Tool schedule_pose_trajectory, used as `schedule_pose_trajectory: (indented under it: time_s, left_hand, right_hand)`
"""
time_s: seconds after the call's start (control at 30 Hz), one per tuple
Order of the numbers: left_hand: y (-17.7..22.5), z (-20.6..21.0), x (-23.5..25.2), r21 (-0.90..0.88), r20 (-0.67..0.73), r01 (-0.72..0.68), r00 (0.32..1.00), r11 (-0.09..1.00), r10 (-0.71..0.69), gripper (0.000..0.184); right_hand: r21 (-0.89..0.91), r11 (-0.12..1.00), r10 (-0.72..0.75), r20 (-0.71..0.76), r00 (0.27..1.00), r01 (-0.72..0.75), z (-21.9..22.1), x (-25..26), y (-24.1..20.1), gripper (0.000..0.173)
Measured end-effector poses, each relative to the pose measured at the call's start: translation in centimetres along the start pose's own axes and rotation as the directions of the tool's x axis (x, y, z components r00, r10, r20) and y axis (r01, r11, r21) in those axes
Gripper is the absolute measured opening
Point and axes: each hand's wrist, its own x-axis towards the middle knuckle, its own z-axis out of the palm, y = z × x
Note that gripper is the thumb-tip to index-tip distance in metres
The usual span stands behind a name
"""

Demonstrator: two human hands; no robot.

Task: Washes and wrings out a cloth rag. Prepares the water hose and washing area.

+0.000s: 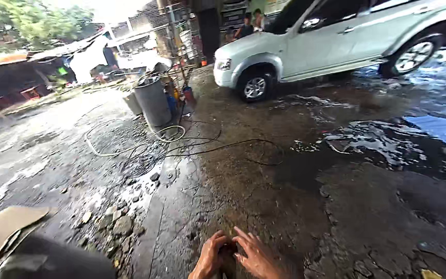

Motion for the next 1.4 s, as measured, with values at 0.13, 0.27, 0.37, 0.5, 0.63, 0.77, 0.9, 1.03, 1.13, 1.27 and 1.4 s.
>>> schedule_pose_trajectory:
  time_s: [0.13,0.27,0.37,0.5,0.63,0.77,0.9,1.03,1.13,1.27,1.4]
  left_hand:
    - [-3.7,-5.9,11.5,-0.102,-0.094,-0.003,0.996,0.995,-0.007,0.016]
    - [-10.8,-10.7,23.9,-0.190,-0.134,-0.088,0.989,0.978,0.063,0.016]
    - [-16.9,-15.1,34.0,-0.305,-0.191,-0.220,0.967,0.927,0.167,0.012]
    - [-20.6,-22.2,47.1,-0.402,-0.186,-0.295,0.953,0.867,0.238,0.013]
    - [-24.5,-30.0,59.9,-0.393,-0.140,-0.342,0.940,0.853,0.312,0.015]
    - [-32.0,-35.5,72.2,-0.416,-0.086,-0.358,0.931,0.836,0.356,0.016]
    - [-39.3,-41.6,85.2,-0.429,0.085,-0.263,0.941,0.864,0.328,0.012]
    - [-44.8,-49.3,96.4,-0.352,0.114,-0.175,0.967,0.919,0.228,0.018]
    - [-50.6,-53.3,102.9,-0.189,-0.040,-0.139,0.990,0.972,0.134,0.017]
    - [-63.6,-56.9,111.6,-0.090,-0.217,0.028,0.975,0.995,-0.047,0.018]
    - [-75.4,-61.8,119.3,-0.087,-0.306,0.268,0.910,0.960,-0.282,0.024]
  right_hand:
    - [0.070,0.997,-0.035,-0.027,0.999,0.037,-6.7,12.3,-0.5,0.043]
    - [0.082,0.994,-0.063,-0.167,0.984,0.077,-10.5,26.6,2.4,0.037]
    - [0.116,0.992,-0.007,-0.281,0.960,0.041,-13.2,37.9,3.7,0.039]
    - [0.073,0.997,0.005,-0.364,0.931,0.024,-20.0,49.2,2.5,0.048]
    - [0.069,0.996,-0.022,-0.485,0.874,0.064,-25.3,62.5,3.3,0.047]
    - [0.020,0.996,-0.071,-0.467,0.881,0.090,-29.8,76.5,4.8,0.043]
    - [-0.032,0.997,-0.069,-0.251,0.965,0.063,-36.6,91.1,6.6,0.043]
    - [-0.080,0.992,-0.119,-0.237,0.964,0.102,-44.0,105.2,6.5,0.037]
    - [-0.132,0.982,-0.165,-0.273,0.948,0.133,-48.8,115.4,4.9,0.034]
    - [-0.204,0.970,-0.198,-0.366,0.909,0.129,-54.2,130.2,4.2,0.032]
    - [-0.259,0.964,-0.183,-0.470,0.863,0.064,-57.8,145.3,3.5,0.029]
